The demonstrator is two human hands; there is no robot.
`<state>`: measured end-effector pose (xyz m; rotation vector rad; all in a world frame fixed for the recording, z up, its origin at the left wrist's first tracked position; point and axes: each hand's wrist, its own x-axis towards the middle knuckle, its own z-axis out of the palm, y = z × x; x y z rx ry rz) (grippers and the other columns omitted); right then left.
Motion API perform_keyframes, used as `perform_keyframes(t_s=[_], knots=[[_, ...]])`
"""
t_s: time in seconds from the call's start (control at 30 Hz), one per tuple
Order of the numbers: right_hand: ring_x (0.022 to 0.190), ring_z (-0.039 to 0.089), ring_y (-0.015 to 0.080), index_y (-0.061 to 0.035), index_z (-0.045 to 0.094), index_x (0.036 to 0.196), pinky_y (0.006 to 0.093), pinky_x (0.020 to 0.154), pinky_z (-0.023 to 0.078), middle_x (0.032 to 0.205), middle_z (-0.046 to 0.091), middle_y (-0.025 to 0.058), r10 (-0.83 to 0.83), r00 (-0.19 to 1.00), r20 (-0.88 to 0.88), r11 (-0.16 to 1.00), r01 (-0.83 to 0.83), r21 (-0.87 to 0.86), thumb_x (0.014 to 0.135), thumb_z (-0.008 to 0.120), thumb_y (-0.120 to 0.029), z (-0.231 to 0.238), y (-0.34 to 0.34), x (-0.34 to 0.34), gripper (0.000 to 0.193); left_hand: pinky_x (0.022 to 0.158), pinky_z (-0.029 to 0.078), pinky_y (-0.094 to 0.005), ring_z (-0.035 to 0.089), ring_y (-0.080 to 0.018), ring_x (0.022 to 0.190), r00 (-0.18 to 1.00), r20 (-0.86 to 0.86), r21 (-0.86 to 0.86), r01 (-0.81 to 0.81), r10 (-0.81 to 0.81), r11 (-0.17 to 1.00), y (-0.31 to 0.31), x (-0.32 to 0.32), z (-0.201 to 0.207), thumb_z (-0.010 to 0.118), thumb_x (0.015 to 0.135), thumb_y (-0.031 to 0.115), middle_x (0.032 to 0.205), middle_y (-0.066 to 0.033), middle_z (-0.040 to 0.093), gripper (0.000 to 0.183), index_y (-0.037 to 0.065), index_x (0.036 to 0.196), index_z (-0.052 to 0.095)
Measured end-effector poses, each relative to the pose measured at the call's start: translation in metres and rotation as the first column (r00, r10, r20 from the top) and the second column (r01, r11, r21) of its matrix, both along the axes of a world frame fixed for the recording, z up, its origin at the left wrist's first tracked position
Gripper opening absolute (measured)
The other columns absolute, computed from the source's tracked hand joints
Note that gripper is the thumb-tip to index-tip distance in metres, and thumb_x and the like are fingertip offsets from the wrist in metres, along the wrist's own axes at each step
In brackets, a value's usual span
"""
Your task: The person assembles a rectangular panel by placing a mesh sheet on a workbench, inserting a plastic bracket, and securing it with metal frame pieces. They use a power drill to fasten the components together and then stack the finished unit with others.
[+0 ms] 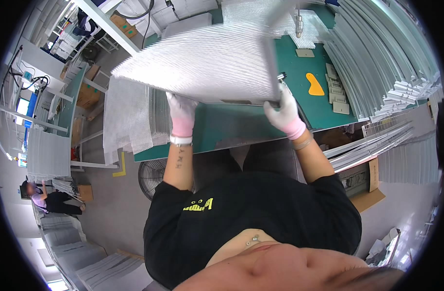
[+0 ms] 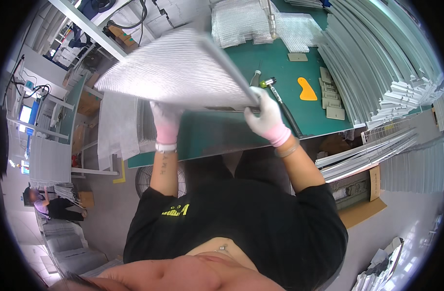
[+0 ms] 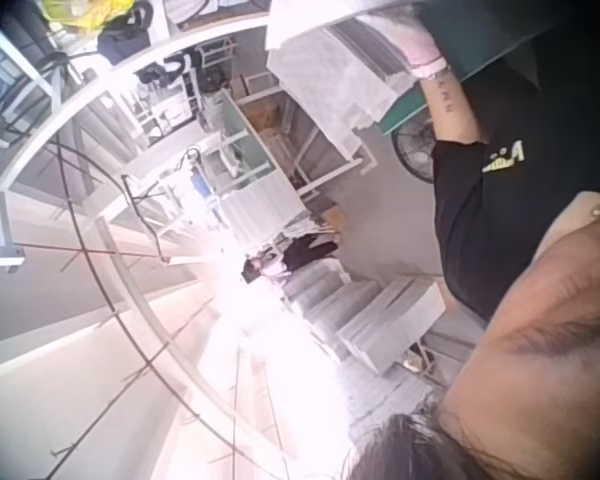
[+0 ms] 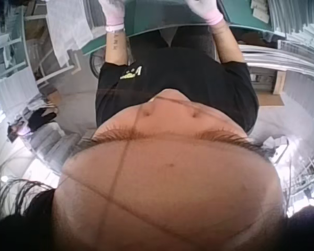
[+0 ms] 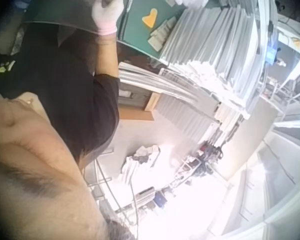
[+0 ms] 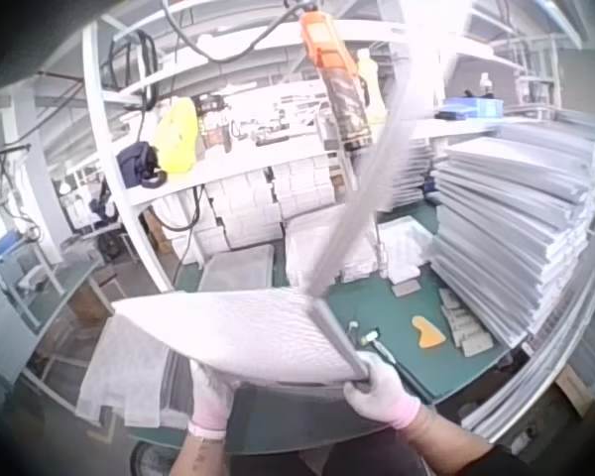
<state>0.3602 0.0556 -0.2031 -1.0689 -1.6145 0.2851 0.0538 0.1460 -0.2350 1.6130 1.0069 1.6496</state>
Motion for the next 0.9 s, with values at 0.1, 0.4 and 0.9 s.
perform_keyframes(t_s=[0.1, 0.4, 0.9], knots=[[0.11, 0.063, 0.0272, 0.003, 0.047, 0.134, 0.0365, 0.097, 0.048, 0.116, 0.061, 0.0198, 0.018, 0.996, -0.089, 0.994, -0.027, -0.103, 0.078, 0.07, -0.004, 0.006, -0.004, 0.024, 0.061, 0.103, 0.048, -0.0424, 0.06, -0.026, 0.113, 0.837, 0.543, -0.066, 0.131, -0.074, 0.989, -0.044, 0.02, 0.063, 0.037, 0.107, 0.046, 0.122, -0.0192, 0.061, 0.058, -0.001, 0.143, 0.038], [0.098, 0.066, 0.0211, 0.001, 0.052, 0.128, 0.0328, 0.09, 0.053, 0.106, 0.066, 0.0138, 0.292, 0.846, -0.446, 0.956, -0.264, 0.124, 0.084, 0.075, -0.009, 0.099, -0.008, 0.046, 0.05, 0.077, 0.057, -0.0434, 0.068, -0.0281, 0.082, 0.95, 0.149, 0.427, 0.187, -0.273, 0.884, -0.069, 0.04, 0.124, 0.064, 0.088, 0.062, 0.097, -0.0172, 0.065, 0.077, 0.0, 0.131, 0.052], [0.069, 0.061, 0.0224, -0.0013, 0.058, 0.091, 0.0343, 0.055, 0.048, 0.077, 0.062, 0.0111, 0.435, 0.829, -0.351, 0.899, -0.382, 0.213, 0.095, 0.067, -0.036, 0.084, -0.01, 0.068, 0.036, 0.068, 0.053, -0.0381, 0.066, -0.028, 0.077, 0.86, -0.052, 0.354, 0.491, -0.507, 0.796, -0.071, 0.054, 0.121, 0.078, 0.074, 0.002, 0.089, -0.0141, 0.071, 0.017, 0.004, 0.09, 0.071]])
